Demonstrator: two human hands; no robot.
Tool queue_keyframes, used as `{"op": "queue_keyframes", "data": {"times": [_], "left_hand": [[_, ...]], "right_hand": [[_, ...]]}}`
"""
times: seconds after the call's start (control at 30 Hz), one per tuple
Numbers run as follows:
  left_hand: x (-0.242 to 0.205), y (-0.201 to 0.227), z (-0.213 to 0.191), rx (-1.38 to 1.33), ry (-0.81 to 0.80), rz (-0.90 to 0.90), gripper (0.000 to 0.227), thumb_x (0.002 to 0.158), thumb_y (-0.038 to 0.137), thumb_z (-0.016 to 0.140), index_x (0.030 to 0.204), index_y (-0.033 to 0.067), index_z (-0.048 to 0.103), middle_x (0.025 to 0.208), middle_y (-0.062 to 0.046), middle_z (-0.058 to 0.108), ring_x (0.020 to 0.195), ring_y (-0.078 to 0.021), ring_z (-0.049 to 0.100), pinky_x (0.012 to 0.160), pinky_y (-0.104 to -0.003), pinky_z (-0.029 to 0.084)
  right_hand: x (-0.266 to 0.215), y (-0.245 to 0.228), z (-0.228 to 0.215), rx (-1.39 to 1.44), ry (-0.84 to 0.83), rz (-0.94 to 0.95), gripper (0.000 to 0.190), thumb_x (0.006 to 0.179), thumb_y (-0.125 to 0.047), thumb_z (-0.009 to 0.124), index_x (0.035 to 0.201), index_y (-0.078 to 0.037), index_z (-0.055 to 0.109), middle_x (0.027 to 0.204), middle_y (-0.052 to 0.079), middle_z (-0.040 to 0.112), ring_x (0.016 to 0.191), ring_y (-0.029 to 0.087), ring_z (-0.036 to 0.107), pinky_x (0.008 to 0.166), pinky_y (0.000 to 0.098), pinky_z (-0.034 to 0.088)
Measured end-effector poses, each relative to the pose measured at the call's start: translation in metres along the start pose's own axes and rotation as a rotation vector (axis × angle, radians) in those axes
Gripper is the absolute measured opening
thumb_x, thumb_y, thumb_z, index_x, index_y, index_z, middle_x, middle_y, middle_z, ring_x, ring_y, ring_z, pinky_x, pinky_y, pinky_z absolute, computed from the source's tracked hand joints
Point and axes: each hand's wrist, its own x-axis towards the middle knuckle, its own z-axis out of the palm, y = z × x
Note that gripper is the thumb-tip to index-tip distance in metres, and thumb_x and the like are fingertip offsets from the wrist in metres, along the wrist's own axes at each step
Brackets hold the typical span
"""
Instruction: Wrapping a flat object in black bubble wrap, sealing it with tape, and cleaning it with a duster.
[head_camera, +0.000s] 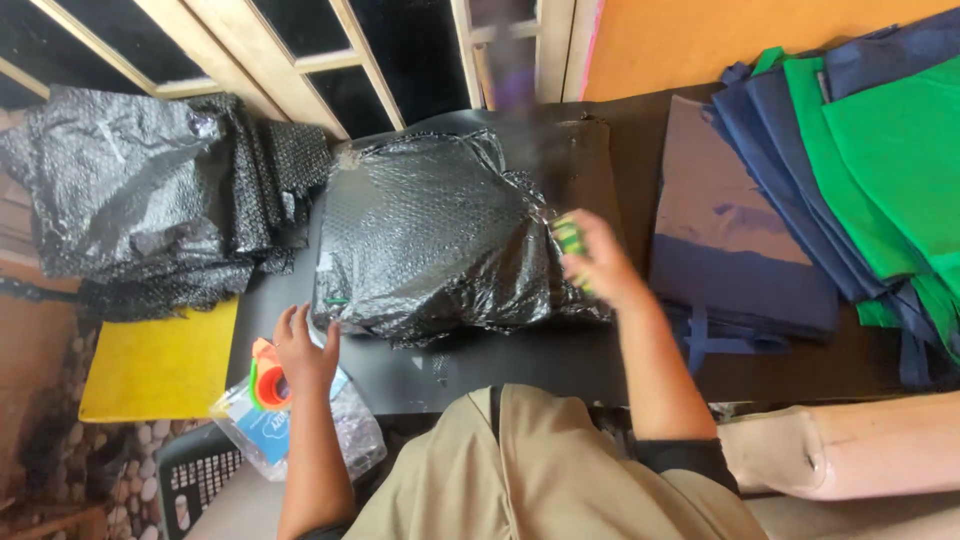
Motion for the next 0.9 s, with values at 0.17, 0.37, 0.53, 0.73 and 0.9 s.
{"op": "queue_keyframes", "data": {"times": [0.17,0.37,0.53,0.73,0.9], "left_hand": [[-0.025,-0.019,0.065,-0.038,-0.246,-0.163,0.101,0.076,0.052,0.081,0.147,-0.0104,0.046,0.144,-0.037,0.047,0.135,-0.0519,0.047,0.113,-0.061,0.038],[-0.035,-0.011,0.074,-0.105,-0.529,-0.393,0.112,0.088,0.067,0.065,0.162,-0.0019,0.016,0.164,-0.034,0.017,0.151,-0.0536,0.020,0.109,-0.078,0.031],[-0.044,-0.027,0.084,-0.208,-0.523,-0.366,0.108,0.090,0.057,0.067,0.161,-0.0053,0.015,0.162,-0.039,0.016,0.149,-0.0597,0.017,0.115,-0.076,0.024],[-0.050,-0.043,0.093,-0.275,-0.747,-0.388,0.111,0.094,0.072,0.054,0.159,-0.0072,0.012,0.164,-0.034,0.004,0.154,-0.0535,-0.001,0.110,-0.077,0.029],[-0.040,-0.054,0.078,-0.468,-0.727,-0.296,0.110,0.094,0.057,0.067,0.163,-0.0004,0.004,0.163,-0.037,0.000,0.148,-0.0623,0.002,0.119,-0.072,0.012]], "right_hand": [[0.021,0.044,0.075,-0.176,-0.307,-0.001,0.039,0.087,-0.002,0.073,0.124,-0.012,0.075,0.093,0.013,0.071,0.058,0.013,0.064,0.049,0.0249,0.055],[0.072,0.076,0.104,-0.681,0.152,-0.108,0.039,0.081,-0.025,0.083,0.119,-0.034,0.078,0.095,0.002,0.065,0.071,0.019,0.071,0.066,0.0324,0.058],[0.025,0.022,0.132,-0.719,0.323,-0.315,0.048,0.070,-0.042,0.095,0.115,-0.037,0.080,0.099,-0.003,0.069,0.089,0.021,0.071,0.078,0.0339,0.058],[-0.026,-0.019,0.152,-0.407,-0.113,0.170,0.032,0.086,-0.009,0.080,0.117,-0.005,0.077,0.103,0.018,0.072,0.053,0.014,0.063,0.063,0.0332,0.058],[0.010,0.032,0.159,-0.598,0.474,-0.003,0.031,0.087,-0.020,0.083,0.117,-0.027,0.079,0.094,0.004,0.071,0.068,0.016,0.070,0.052,0.0233,0.059]]}}
